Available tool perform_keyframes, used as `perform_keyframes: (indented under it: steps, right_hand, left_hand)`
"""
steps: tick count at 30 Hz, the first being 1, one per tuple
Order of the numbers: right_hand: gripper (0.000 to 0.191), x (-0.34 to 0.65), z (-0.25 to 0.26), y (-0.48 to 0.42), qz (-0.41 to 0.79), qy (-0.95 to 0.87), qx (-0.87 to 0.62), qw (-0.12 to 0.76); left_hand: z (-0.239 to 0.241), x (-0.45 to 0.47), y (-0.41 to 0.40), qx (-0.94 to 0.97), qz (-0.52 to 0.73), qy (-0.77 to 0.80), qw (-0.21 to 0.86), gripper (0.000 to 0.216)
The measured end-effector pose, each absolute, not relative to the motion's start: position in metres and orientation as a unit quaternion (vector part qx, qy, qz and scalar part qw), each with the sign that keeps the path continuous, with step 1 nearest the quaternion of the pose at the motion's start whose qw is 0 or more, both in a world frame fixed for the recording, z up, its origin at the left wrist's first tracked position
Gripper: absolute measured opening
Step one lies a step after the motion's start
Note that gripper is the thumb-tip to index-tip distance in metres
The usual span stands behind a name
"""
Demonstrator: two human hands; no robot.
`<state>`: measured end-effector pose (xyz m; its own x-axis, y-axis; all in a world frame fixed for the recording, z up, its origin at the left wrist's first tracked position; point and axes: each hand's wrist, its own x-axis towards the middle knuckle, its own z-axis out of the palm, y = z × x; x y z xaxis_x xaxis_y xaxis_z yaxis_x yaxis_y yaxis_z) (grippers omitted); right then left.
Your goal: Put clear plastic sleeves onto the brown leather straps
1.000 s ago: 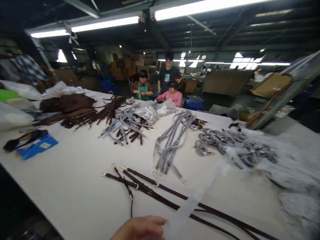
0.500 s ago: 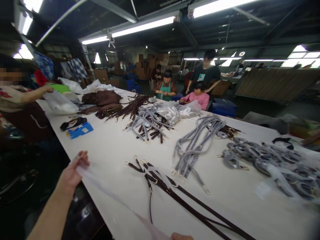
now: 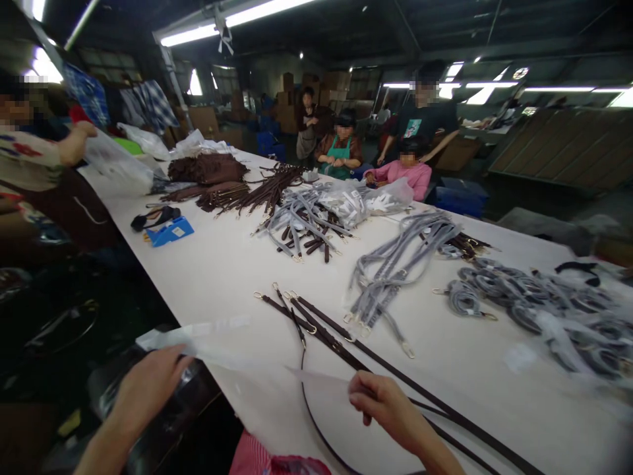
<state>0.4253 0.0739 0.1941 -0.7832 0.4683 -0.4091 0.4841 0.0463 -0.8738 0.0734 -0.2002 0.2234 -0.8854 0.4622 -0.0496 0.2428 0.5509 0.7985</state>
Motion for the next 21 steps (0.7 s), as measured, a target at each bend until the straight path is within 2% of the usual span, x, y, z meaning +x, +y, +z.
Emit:
perform_keyframes:
  steps: [2,5,6,8,9,10,14,21]
  right_hand:
    - [0.008,0.415,0.200,0.074,-0.611,0.728,0.310,0.017]
    - [0.008,0.406,0.206,0.067,-0.623,0.732,0.272,0.043]
    - [0.007,0.404,0.206,0.063,-0.627,0.732,0.261,0.050]
    - [0.007,0.404,0.199,0.058,-0.633,0.731,0.248,0.057]
    - [0.009,0.405,0.192,0.057,-0.630,0.732,0.252,0.060]
    - [0.014,0.405,0.183,0.057,-0.621,0.735,0.264,0.063]
    - [0.039,0.393,0.134,0.072,-0.548,0.760,0.342,0.069]
    - [0.025,0.289,0.053,0.094,-0.355,0.852,0.383,0.039]
  left_hand:
    - [0.224,0.125,-0.154,0.342,0.421,0.816,0.201,0.034]
    - [0.217,0.198,-0.097,0.513,0.391,0.672,0.365,0.052]
    - [0.211,0.216,-0.085,0.530,0.375,0.640,0.412,0.051]
    - [0.194,0.240,-0.071,0.453,0.366,0.617,0.529,0.018]
    - [0.184,0.246,-0.068,0.422,0.363,0.614,0.559,0.010]
    - [0.173,0.248,-0.068,0.388,0.369,0.615,0.580,0.011]
    - [0.140,0.228,-0.083,0.259,0.429,0.634,0.589,0.017]
    - [0.104,0.185,-0.139,-0.005,0.548,0.659,0.515,0.027]
